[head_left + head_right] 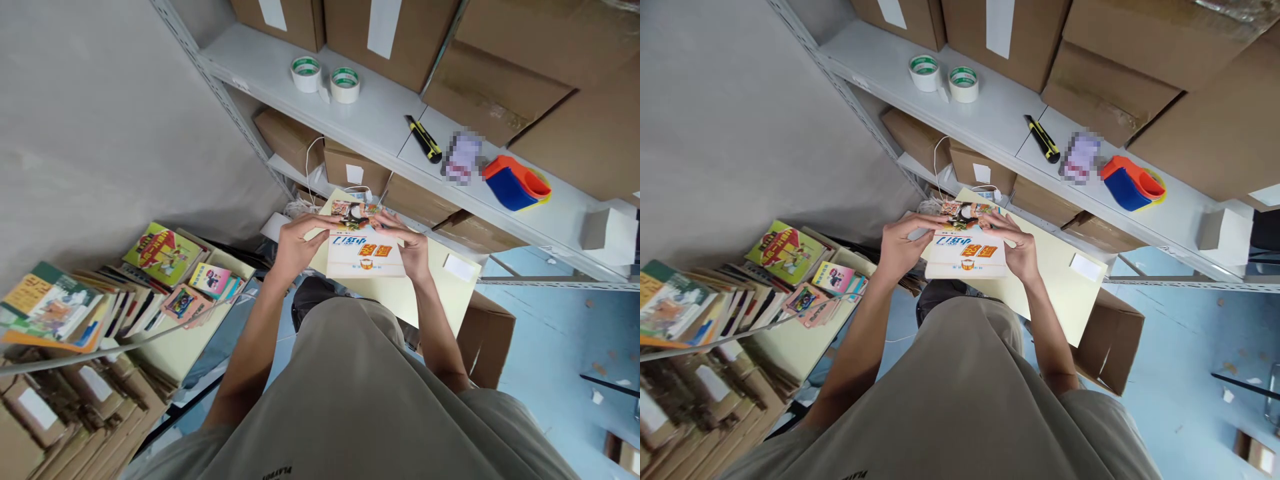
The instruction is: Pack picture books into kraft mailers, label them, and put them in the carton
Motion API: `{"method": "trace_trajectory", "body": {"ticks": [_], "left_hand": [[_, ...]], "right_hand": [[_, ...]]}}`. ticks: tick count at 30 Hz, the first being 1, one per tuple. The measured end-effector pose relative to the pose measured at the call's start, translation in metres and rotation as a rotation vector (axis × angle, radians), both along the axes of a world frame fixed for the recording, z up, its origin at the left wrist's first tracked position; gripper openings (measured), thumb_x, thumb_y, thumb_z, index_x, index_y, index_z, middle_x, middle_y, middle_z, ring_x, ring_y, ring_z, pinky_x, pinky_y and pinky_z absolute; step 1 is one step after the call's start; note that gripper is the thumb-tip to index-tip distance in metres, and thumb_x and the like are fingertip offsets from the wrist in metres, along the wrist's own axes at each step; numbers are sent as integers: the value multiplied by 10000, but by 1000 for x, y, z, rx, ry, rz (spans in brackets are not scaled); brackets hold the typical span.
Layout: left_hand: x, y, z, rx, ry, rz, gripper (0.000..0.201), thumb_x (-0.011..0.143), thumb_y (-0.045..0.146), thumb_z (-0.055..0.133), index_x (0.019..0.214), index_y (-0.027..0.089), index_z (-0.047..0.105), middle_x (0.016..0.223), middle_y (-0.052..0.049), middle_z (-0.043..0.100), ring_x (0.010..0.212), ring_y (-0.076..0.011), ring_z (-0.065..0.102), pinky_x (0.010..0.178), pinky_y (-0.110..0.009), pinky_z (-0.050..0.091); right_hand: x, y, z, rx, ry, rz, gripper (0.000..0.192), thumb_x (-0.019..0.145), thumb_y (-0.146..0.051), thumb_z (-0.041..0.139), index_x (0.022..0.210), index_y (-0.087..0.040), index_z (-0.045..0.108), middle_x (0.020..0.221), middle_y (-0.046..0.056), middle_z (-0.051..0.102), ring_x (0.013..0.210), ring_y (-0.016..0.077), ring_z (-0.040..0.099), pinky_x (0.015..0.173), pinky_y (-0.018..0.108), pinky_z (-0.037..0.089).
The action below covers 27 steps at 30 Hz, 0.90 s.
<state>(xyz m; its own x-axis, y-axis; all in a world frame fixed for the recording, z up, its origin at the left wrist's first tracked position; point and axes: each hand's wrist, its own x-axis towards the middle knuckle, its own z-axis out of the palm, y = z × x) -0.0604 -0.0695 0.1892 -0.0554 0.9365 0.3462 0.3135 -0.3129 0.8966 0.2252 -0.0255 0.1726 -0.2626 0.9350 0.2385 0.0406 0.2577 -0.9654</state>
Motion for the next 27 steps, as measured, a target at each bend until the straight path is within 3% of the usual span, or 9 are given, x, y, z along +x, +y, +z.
{"method": "trace_trajectory", "body": {"ticks": [3,7,10,12,15,19,21,23,27], "left_hand": [[3,2,-3,90,30,15,290,1104,502,794,966,263,886,1142,-90,925,1128,-281,881,1084,-482,667],[6,-1,-5,65,24,52,287,1101,500,805,976,251,873,1135,-94,923,1137,-286,883,1084,-480,680],[7,-1,-9,-16,-13,106,273,1041,507,877,1017,236,854,1065,-75,911,1035,-262,880,992,-410,691],[8,1,-15,-87,-72,122,336,978,525,936,1102,233,825,976,-42,887,933,-231,861,888,-349,679],[8,6,-25,-196,-149,45,437,954,578,935,1183,235,790,906,-22,850,891,-213,834,818,-309,653],[1,7,-27,-276,-191,-67,443,1025,622,830,1234,232,834,1114,-86,872,1031,-240,834,921,-355,677],[-2,5,-23,-315,-204,-105,495,988,630,865,1275,227,845,1167,-98,871,1083,-264,835,953,-375,683],[-4,4,-21,-366,-183,-118,510,943,658,902,1189,213,867,1123,-100,877,1055,-279,834,912,-370,682],[-3,8,-29,-473,-132,-76,583,941,766,861,1006,187,884,934,-110,869,823,-239,793,749,-332,651]], "right_hand": [[3,5,5,91,-32,28,269,1019,-678,869,1038,-427,965,1354,9,903,1527,348,742,1498,651,280],[9,4,7,124,-108,65,227,1072,-615,832,1128,-436,961,1403,6,888,1543,341,730,1515,650,235],[12,1,1,121,-136,24,314,1071,-622,833,1277,-404,927,1417,33,881,1377,316,820,1397,603,490],[12,0,-5,62,-114,-40,492,1067,-635,834,1490,-384,829,1341,55,888,1168,273,857,1156,504,687],[13,2,-11,-26,-91,-63,692,1060,-631,842,1677,-373,666,1209,49,881,924,215,805,886,394,732],[21,6,-6,-59,-112,-25,494,1092,-648,774,1475,-338,805,1057,15,866,861,187,760,864,383,708],[23,8,-1,-100,-110,13,522,1066,-702,778,1408,-311,830,1035,17,876,884,193,786,904,398,707],[21,9,3,-162,-103,44,567,985,-752,855,1290,-274,850,979,29,887,860,209,812,897,400,707],[8,11,3,-282,-128,25,641,918,-878,846,848,-246,772,701,33,821,599,198,738,672,345,643]]}}
